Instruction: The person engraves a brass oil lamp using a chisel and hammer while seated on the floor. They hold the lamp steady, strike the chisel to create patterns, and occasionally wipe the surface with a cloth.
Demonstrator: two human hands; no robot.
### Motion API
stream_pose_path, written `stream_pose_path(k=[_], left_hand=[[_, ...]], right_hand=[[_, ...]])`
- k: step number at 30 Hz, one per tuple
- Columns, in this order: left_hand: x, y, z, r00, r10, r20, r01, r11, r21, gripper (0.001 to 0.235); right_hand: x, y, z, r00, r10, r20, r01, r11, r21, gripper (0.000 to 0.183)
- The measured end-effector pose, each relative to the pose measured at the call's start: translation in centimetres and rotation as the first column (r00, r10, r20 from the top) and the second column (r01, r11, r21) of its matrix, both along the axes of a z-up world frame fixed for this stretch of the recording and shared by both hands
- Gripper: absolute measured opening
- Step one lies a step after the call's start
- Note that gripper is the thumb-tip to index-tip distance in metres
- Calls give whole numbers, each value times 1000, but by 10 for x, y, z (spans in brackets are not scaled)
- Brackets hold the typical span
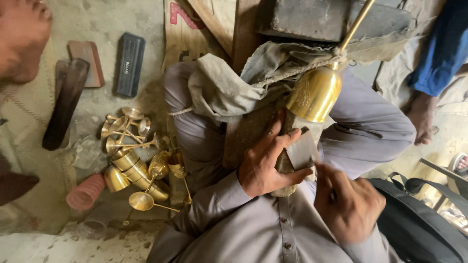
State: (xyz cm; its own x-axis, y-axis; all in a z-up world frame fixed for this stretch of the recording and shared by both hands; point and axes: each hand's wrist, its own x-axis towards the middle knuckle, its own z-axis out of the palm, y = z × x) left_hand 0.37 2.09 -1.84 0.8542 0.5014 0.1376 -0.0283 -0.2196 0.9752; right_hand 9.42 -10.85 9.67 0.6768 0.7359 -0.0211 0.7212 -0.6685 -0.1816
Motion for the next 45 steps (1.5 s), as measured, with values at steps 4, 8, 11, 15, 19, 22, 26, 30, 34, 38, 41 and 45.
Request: stream_pose_path(k=[4, 8, 11, 15, 19, 22, 26, 30, 34, 38, 41, 45], left_hand=[[-1, 0, 2, 1000, -6, 13, 6, 1000, -3, 81], [4, -1, 1, 1000, 4, -6, -4, 1000, -2, 78], [1, 0, -3, 999, -18, 29, 18, 1000, 12, 80], [0, 1, -3, 999, -22, 49, 22, 1000, -9, 78], [2, 1, -2, 999, -8, 51, 7, 1000, 20, 80], [0, -1, -4, 999, -4, 44, 5, 1000, -29, 79], [2, 0, -2, 1000, -1, 31, 3, 999, -40, 81], [-3, -5, -4, 1000, 6, 13, -7, 1000, 15, 79], [-1, 0, -5, 999, -13, 51, 13, 1000, 4, 79], [4, 3, -1, 998, 4, 58, -4, 1000, -13, 79], [3, 1, -2, 999, 9, 50, -9, 1000, 10, 77], [-1, -1, -2, 998, 12, 60, -11, 1000, -23, 77]], right_hand=[[-2, -1, 1, 999, -24, -32, 23, 999, -39, 18], [-1, 0, 7, 999, -40, -23, 39, 998, -44, 17], [0, 0, 1, 1000, -8, -14, 8, 999, -40, 16], [-2, -3, 0, 999, -20, -32, 18, 998, -62, 19], [1, -1, 3, 999, -33, -34, 32, 999, -24, 18], [2, -3, 1, 999, -13, -34, 11, 999, -54, 18], [-1, -6, 2, 1000, -19, -24, 18, 999, -47, 17], [-7, -5, 9, 1000, -7, -25, 6, 999, -40, 17], [4, 2, -1, 999, 38, 31, -35, 996, -77, 13], [-3, -5, 6, 1000, -13, -6, 13, 998, -64, 15], [-3, -11, 4, 999, -9, -37, 7, 998, -61, 14], [1, -14, -6, 1000, 22, 7, -21, 998, -62, 16]])
